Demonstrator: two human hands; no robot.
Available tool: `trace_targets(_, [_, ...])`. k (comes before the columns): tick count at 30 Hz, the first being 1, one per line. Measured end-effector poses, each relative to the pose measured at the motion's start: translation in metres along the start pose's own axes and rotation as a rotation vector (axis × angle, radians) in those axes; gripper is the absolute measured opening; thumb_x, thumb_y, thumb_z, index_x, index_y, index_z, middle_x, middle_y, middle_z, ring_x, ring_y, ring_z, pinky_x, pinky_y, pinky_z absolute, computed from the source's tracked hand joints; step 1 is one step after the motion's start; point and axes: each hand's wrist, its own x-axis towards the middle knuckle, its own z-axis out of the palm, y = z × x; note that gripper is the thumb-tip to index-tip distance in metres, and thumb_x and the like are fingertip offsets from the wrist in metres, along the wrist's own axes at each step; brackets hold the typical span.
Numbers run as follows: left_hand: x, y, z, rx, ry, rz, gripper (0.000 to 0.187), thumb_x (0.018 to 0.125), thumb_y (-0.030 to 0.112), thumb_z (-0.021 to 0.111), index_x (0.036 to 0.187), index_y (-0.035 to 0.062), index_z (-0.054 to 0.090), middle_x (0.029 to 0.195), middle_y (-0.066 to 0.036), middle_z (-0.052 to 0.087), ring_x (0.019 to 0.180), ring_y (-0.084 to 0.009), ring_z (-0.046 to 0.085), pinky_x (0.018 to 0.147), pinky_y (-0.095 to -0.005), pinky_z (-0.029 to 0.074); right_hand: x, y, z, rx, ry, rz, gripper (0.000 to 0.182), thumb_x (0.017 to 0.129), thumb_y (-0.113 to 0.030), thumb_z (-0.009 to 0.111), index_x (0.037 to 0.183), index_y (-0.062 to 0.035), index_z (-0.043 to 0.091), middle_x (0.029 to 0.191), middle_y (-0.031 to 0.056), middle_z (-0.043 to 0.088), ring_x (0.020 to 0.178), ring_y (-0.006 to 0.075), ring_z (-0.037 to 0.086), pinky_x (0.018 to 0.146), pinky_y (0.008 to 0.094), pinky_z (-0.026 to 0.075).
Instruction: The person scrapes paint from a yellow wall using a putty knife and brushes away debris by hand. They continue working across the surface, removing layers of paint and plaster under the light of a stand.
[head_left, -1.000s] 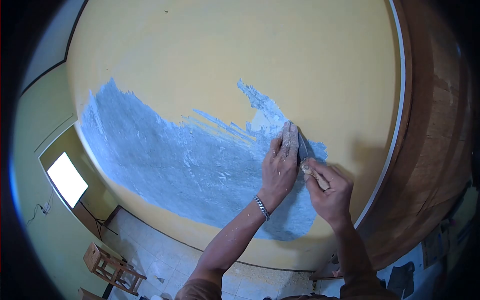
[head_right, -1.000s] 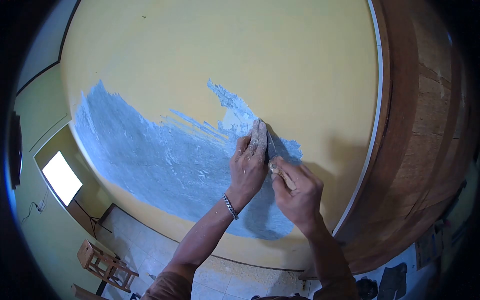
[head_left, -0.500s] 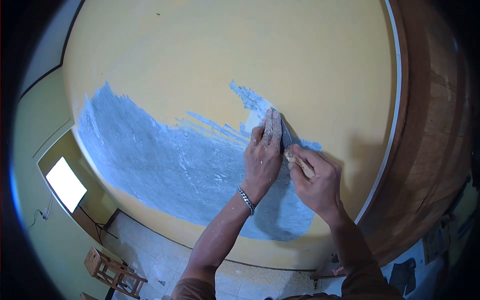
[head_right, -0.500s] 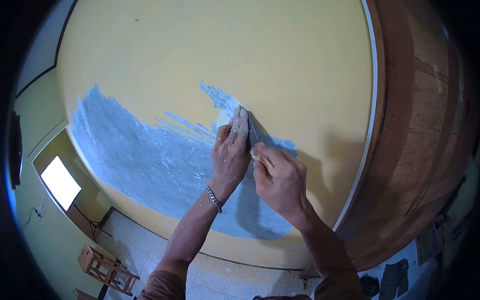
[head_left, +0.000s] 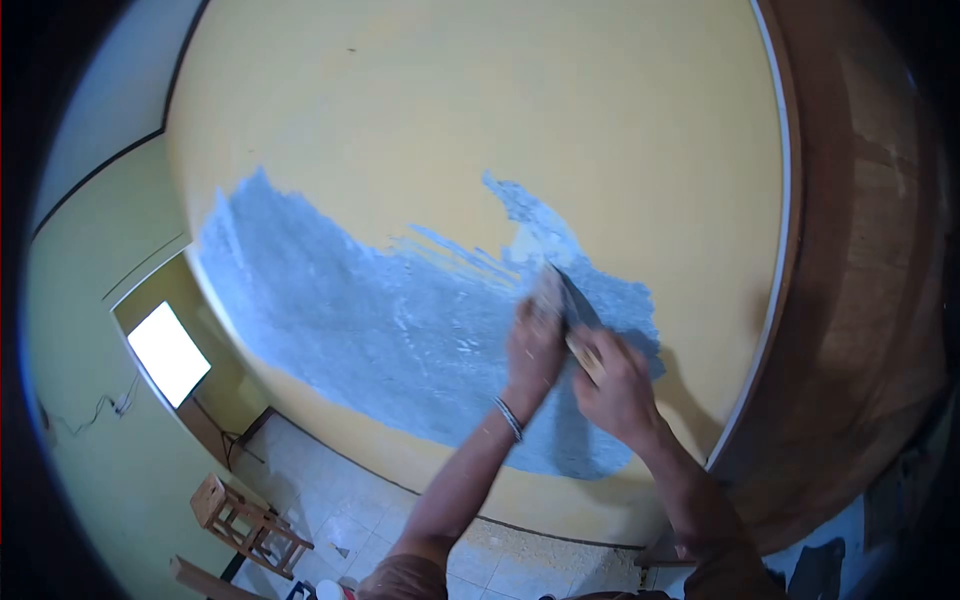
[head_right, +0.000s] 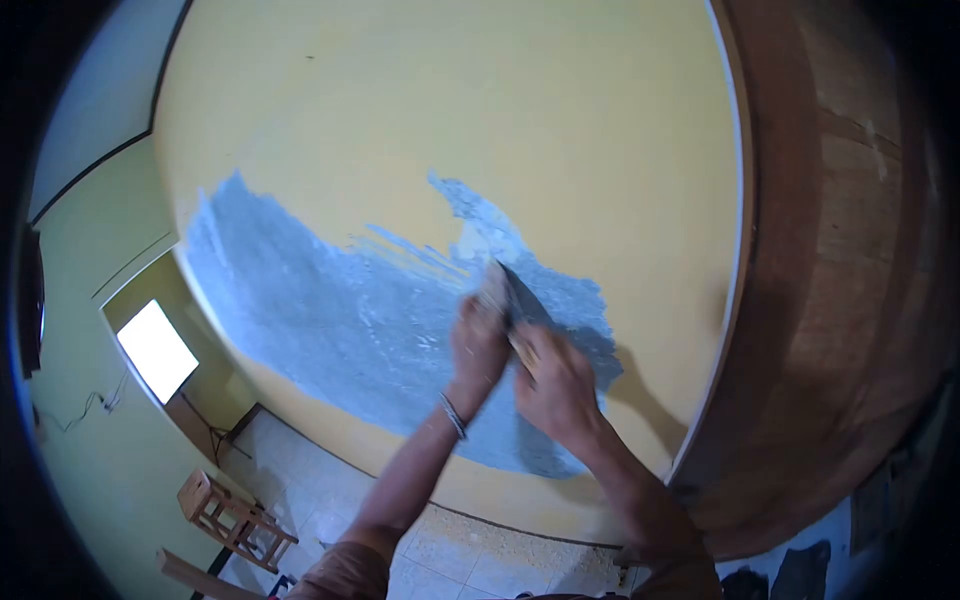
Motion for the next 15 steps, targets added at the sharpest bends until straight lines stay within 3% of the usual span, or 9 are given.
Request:
trace_targets(3, [-0.054,0.04,0.017,-0.159,-0.048,-0.028,0.074,0.075,0.0,0.063,0.145,-0.0014,0.04,0.14,-0.02,0.053,0.116,-0.0423,0.055,0.092,-0.0418,0.053,-0.062,0.019,-0.013,-0.049,-0.07,0.155,0.037,0.078,0.001,0.062,0.115,-0.001,0.06,0.105,0.0223,0.065,0.094,0.0416,0.065,0.082,0.0474,0.053])
trace_targets(7, [-0.129,0.092,0.043,-0.301,-0.225,-0.125,0.074,0.075,-0.003,0.064,0.145,-0.002,0.042,0.146,-0.023,0.048,0.129,-0.0353,0.053,0.104,-0.0412,0.046,-0.163,0.066,-0.021,-0.088,-0.087,0.359,0.036,0.078,0.001,0.063,0.113,-0.0022,0.061,0.101,0.0209,0.065,0.091,0.039,0.067,0.078,0.0458,0.055])
trace_targets(9, [-0.141,0.1,0.037,-0.365,-0.319,-0.05,0.072,0.077,-0.001,0.064,0.145,0.0005,0.043,0.148,-0.022,0.046,0.132,-0.0344,0.05,0.108,-0.0407,0.044,-0.198,0.081,-0.023,-0.07,-0.04,0.349,0.036,0.078,0.002,0.064,0.113,-0.0011,0.062,0.099,0.0204,0.065,0.09,0.0374,0.067,0.077,0.0444,0.055])
trace_targets(13, [-0.115,0.086,0.012,-0.469,-0.436,0.19,0.069,0.082,0.006,0.063,0.148,0.0069,0.044,0.151,-0.018,0.043,0.14,-0.0324,0.043,0.117,-0.0425,0.035,-0.221,0.084,-0.034,-0.003,0.106,0.341,0.038,0.077,0.004,0.067,0.115,0.0028,0.063,0.097,0.0193,0.066,0.086,0.0328,0.069,0.074,0.0398,0.056])
trace_targets(15, [-0.078,0.071,0.012,-0.372,-0.433,0.222,0.066,0.088,0.02,0.061,0.151,0.0116,0.041,0.158,-0.014,0.034,0.147,-0.0299,0.03,0.121,-0.0512,0.021,-0.216,0.074,-0.044,-0.017,0.121,0.362,0.039,0.076,0.004,0.069,0.115,0.0055,0.062,0.097,0.0196,0.067,0.086,0.0309,0.07,0.074,0.0378,0.057])
